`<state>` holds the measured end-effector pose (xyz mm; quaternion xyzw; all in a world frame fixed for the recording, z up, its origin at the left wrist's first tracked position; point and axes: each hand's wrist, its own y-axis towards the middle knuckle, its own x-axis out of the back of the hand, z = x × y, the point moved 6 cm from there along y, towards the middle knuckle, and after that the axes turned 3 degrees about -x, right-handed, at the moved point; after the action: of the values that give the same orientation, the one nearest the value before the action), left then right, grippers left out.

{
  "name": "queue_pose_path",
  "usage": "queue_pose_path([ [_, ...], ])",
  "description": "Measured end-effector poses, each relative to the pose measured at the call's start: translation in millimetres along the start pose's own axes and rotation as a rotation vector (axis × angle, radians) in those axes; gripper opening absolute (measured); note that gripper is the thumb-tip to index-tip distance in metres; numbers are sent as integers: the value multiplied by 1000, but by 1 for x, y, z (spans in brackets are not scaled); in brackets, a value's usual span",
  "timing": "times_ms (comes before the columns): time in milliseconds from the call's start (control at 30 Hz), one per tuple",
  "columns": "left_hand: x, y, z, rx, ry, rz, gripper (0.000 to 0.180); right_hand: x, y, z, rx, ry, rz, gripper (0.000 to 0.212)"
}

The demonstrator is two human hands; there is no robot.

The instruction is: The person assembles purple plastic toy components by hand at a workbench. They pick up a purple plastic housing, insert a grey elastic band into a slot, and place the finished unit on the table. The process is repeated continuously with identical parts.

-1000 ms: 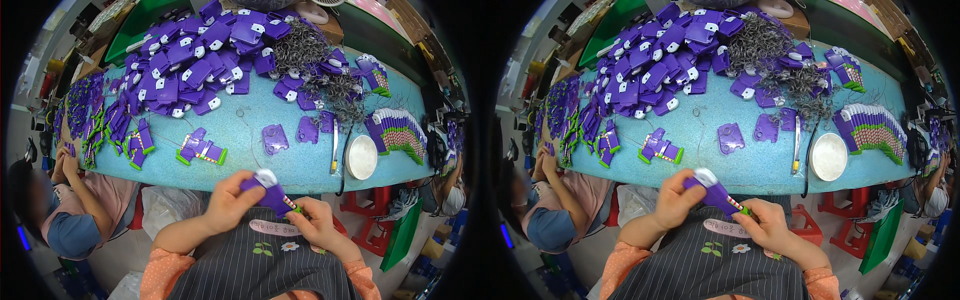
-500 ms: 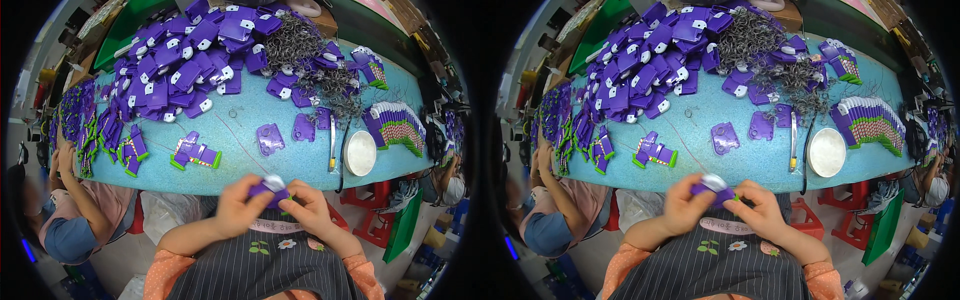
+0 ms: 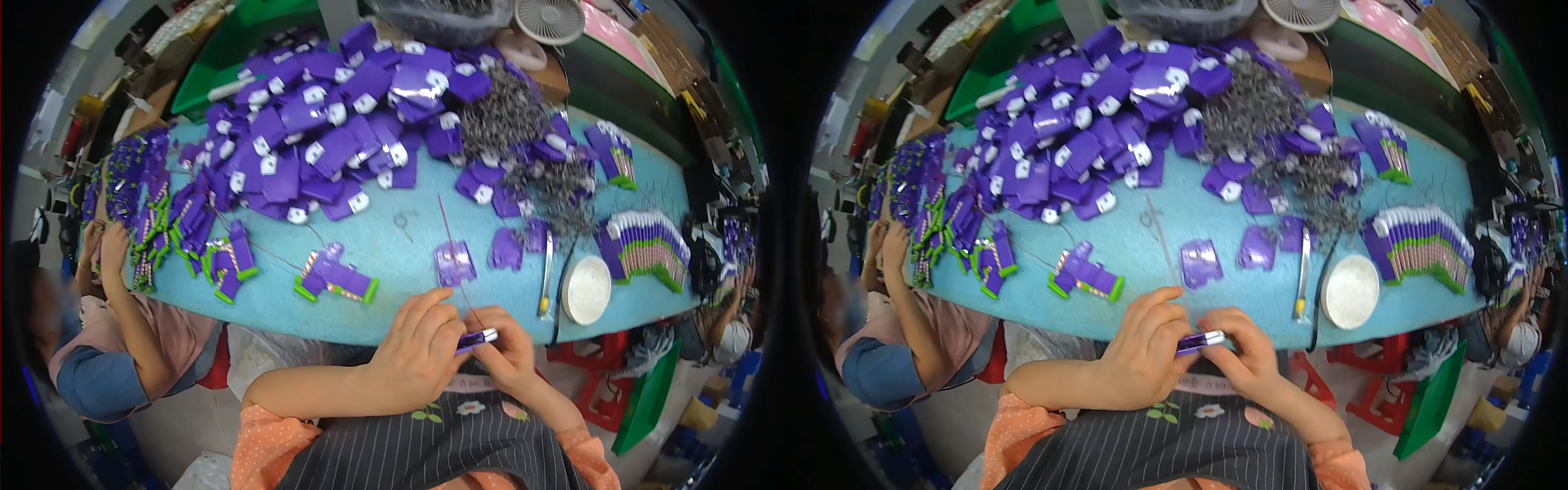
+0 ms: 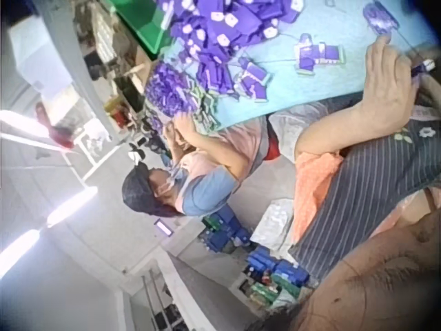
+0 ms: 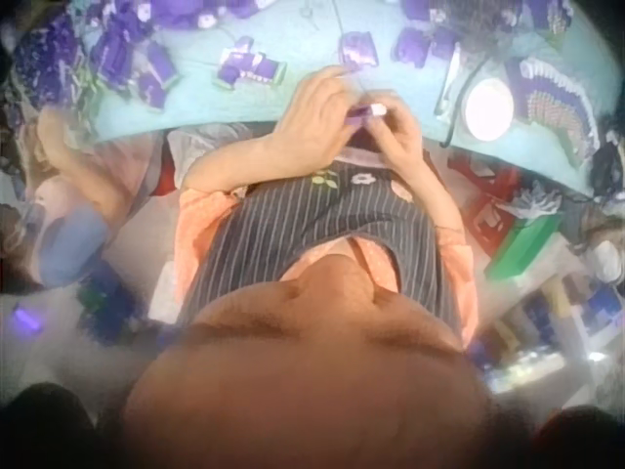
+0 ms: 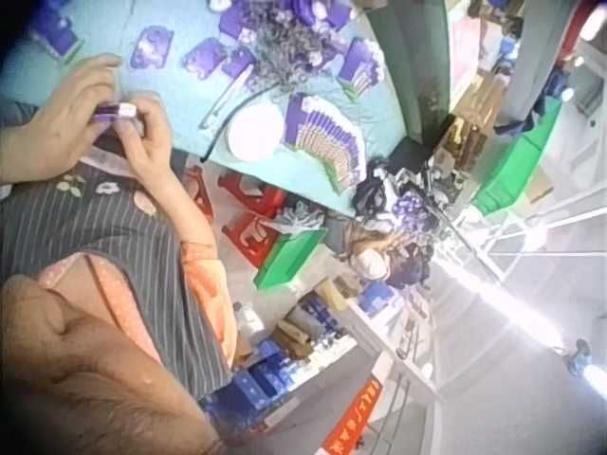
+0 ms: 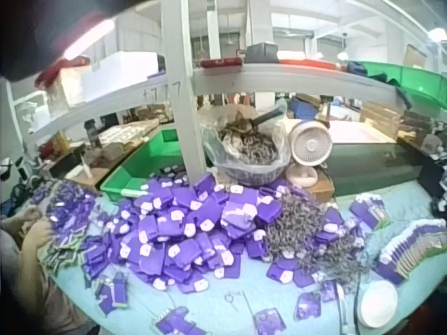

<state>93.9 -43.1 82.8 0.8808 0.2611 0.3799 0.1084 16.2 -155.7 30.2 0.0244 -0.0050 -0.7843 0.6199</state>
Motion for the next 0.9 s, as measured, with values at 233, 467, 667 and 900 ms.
queue_pose_path([
  [233,99,51,112,217,743,-268,63,164,41,116,163,-421,-608,15],
  [467,103,47,160,276,809,-185,33,313,152,69,108,-718,-708,21],
  [667,96,43,86,106,509,-266,24,327,198,16,-253,-1469,-683,26],
  [900,32,21,20,-39,119,1,37,287,153,59,119,-1500,-801,38],
])
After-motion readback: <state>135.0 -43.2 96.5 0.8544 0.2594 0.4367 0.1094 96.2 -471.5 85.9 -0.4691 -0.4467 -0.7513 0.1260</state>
